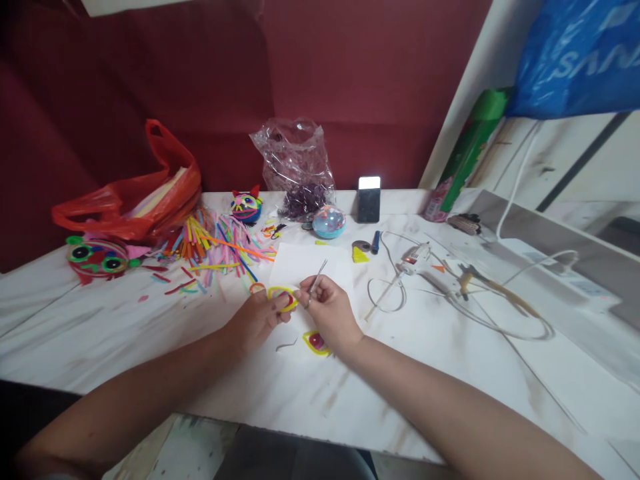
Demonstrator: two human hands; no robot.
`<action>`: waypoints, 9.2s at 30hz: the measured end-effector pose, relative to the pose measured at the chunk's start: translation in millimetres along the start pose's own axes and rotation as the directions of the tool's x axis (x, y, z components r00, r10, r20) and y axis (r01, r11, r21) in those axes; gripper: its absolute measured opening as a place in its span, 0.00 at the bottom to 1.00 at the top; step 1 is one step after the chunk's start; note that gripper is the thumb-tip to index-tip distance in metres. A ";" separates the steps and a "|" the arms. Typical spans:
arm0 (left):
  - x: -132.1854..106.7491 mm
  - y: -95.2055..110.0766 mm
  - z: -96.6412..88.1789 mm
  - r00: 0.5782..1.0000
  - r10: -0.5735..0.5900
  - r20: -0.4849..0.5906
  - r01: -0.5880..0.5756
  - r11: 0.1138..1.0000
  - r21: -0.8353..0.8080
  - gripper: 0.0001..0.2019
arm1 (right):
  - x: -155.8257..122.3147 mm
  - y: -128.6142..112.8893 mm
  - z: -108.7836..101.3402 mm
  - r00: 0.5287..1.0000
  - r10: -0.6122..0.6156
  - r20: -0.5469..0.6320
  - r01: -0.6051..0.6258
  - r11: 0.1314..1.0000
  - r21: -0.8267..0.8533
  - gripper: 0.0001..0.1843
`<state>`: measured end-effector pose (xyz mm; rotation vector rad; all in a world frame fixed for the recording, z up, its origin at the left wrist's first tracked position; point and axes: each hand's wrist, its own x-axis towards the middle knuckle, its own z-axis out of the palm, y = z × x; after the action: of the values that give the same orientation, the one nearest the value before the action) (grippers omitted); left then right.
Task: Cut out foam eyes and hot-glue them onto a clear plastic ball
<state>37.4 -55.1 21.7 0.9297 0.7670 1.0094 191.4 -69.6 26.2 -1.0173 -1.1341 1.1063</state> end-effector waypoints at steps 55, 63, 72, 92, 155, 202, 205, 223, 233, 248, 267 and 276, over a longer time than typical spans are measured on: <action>-8.0 24.5 -1.3 0.985 0.112 -0.130 -0.108 0.993 0.042 0.13 | 0.6 1.3 -13.7 0.806 0.272 0.525 -0.059 0.921 -0.386 0.24; -7.1 24.9 -1.0 0.977 0.149 -0.152 -0.129 0.982 0.136 0.08 | 2.7 -3.0 -17.5 0.785 0.304 0.540 -0.048 0.898 -0.436 0.23; -4.5 21.8 -5.4 0.981 0.155 -0.120 -0.136 0.978 0.157 0.07 | 4.8 -7.6 -17.7 0.765 0.312 0.563 -0.041 0.896 -0.441 0.26; -5.7 23.4 -3.1 0.992 0.100 -0.080 -0.085 0.981 0.175 0.09 | 5.3 -3.0 -19.0 0.757 0.313 0.574 -0.029 0.893 -0.448 0.28; -6.4 18.2 -4.7 0.997 0.071 -0.038 -0.057 0.955 0.292 0.08 | 12.8 -23.3 -29.6 0.588 0.391 0.708 -0.020 0.882 -0.471 0.29; -3.8 13.4 -12.8 0.998 0.054 0.042 -0.066 0.921 0.385 0.10 | 10.0 -20.2 -27.3 0.711 0.311 0.630 0.129 0.824 -0.552 0.23; -4.5 14.7 -11.5 0.997 0.068 0.024 -0.072 0.927 0.367 0.11 | 11.9 -15.5 -28.5 0.714 0.288 0.638 0.126 0.844 -0.522 0.27; -6.9 17.5 -8.8 0.995 0.095 0.010 -0.094 0.954 0.284 0.13 | 16.8 -18.8 -32.9 0.697 0.300 0.651 0.140 0.834 -0.534 0.28; -3.6 13.1 -11.9 0.997 0.070 0.041 -0.081 0.911 0.405 0.11 | 15.4 -13.4 -30.7 0.692 0.291 0.661 0.128 0.851 -0.509 0.27; -5.9 15.9 -9.0 0.999 0.019 0.041 -0.036 0.894 0.446 0.12 | 12.0 -19.8 -27.5 0.706 0.318 0.633 0.134 0.818 -0.560 0.23; -9.2 20.2 -4.4 0.999 -0.006 0.050 -0.017 0.899 0.438 0.14 | 14.4 -21.5 -30.5 0.713 0.304 0.633 0.178 0.794 -0.582 0.26; -7.3 18.2 -7.5 0.993 -0.065 0.102 0.008 0.875 0.484 0.13 | 13.3 -22.9 -32.1 0.695 0.347 0.630 0.155 0.783 -0.602 0.24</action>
<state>21.9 -55.5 36.0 1.3877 0.9570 0.7291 227.1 -62.0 46.0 -1.1800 -2.2307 1.3005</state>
